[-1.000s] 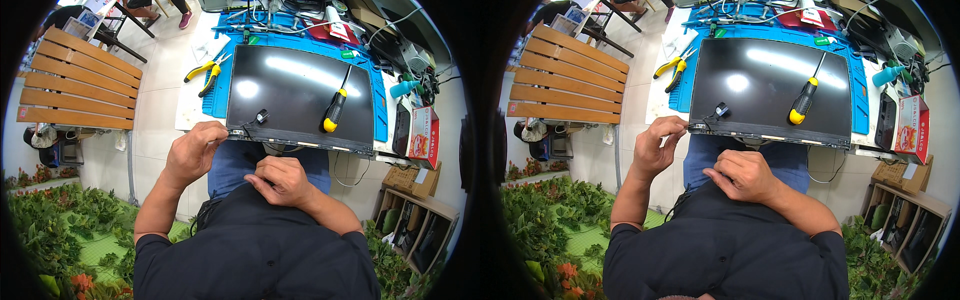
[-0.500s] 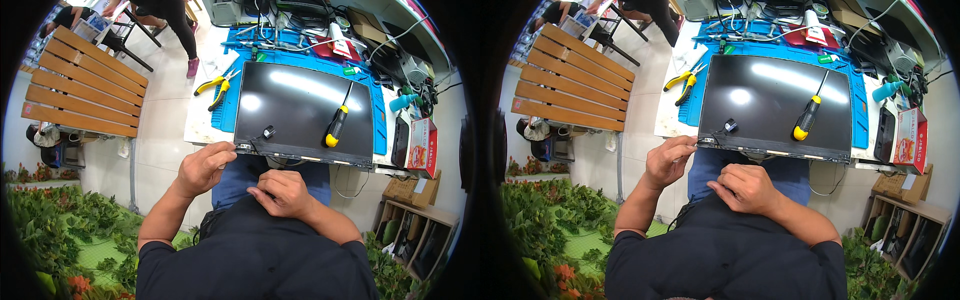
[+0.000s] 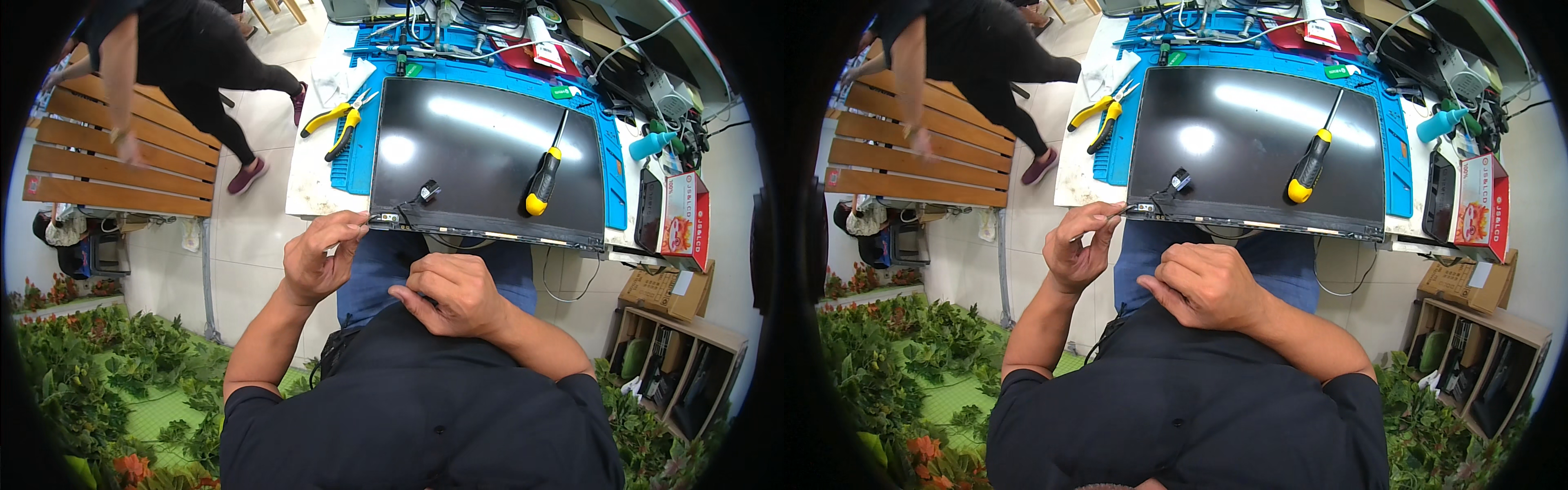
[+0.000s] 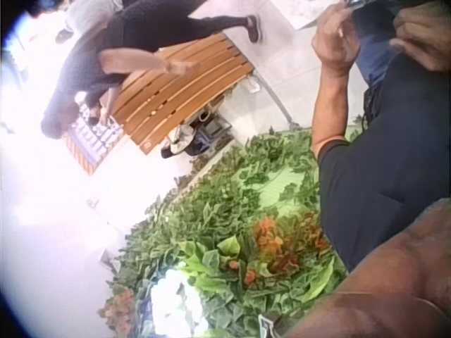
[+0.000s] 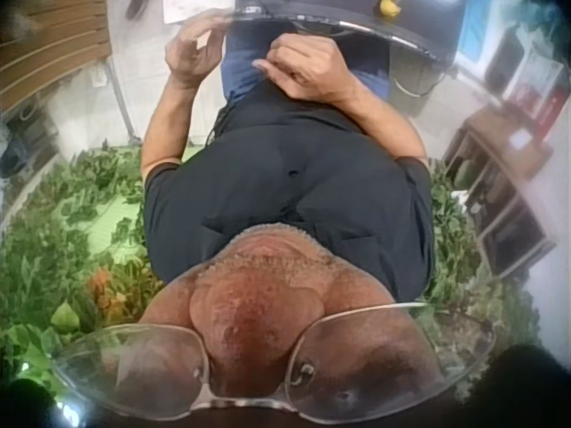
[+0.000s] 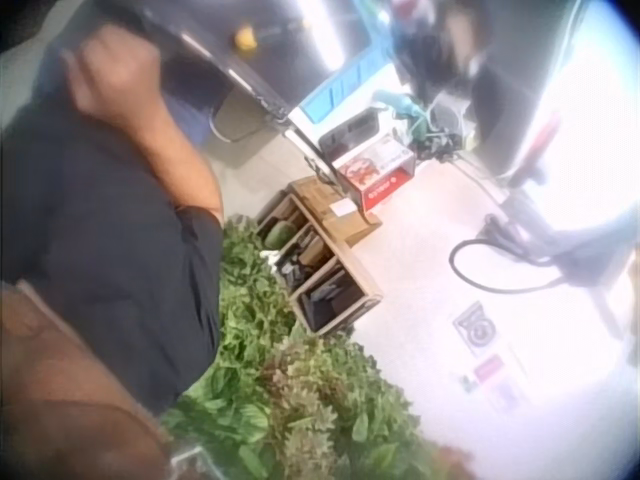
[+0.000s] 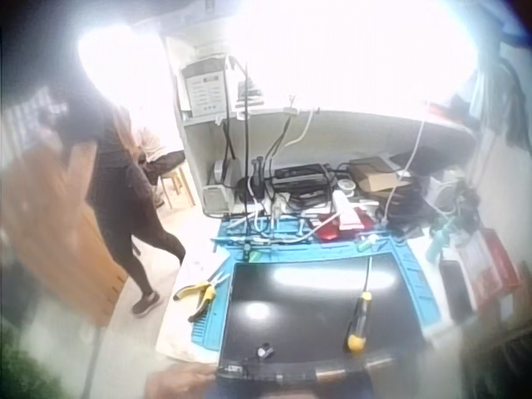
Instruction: The person applies a liquid from a small blue bottle to a connector, then uses a thin metal tool to pry and manipulate parts on the lower edge of a laptop screen panel.
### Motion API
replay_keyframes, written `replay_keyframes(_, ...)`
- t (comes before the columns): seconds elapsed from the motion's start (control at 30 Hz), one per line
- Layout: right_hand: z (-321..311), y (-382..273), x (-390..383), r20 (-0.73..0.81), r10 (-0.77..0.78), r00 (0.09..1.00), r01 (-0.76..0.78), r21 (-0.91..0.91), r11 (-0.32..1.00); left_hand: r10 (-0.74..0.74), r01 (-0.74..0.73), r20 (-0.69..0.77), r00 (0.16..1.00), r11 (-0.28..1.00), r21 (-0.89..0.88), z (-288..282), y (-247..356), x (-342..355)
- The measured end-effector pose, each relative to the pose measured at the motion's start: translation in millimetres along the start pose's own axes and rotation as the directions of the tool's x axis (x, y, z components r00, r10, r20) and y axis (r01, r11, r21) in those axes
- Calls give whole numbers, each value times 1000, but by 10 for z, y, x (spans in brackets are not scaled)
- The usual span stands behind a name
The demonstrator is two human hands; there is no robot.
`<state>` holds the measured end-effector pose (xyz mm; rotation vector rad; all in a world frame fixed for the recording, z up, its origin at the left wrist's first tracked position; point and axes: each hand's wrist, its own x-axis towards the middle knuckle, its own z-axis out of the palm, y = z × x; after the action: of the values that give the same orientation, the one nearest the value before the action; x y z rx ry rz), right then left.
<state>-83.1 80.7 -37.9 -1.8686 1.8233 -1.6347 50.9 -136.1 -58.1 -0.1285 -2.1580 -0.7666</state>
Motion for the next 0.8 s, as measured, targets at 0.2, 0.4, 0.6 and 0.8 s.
replay_keyframes(0.2, -31, 1, 19, 28, -1, 1000, 2, -18, 1000, -28, 27, 141, 990, 1000, 11, -129, 37, 119)
replay_keyframes(0.4, -28, -12, 24, 9, 11, 1000, -11, -31, 999, -52, 58, 182, 982, 998, -28, -184, 33, 193)
replay_keyframes(0.6, -32, -5, 21, 8, 29, 1000, -29, -16, 999, -124, 140, 162, 979, 986, -89, -170, 0, 134)
replay_keyframes(0.8, -35, 8, 21, 0, 7, 1000, -7, -39, 999, -107, 128, 200, 974, 987, -96, -189, 12, 235)
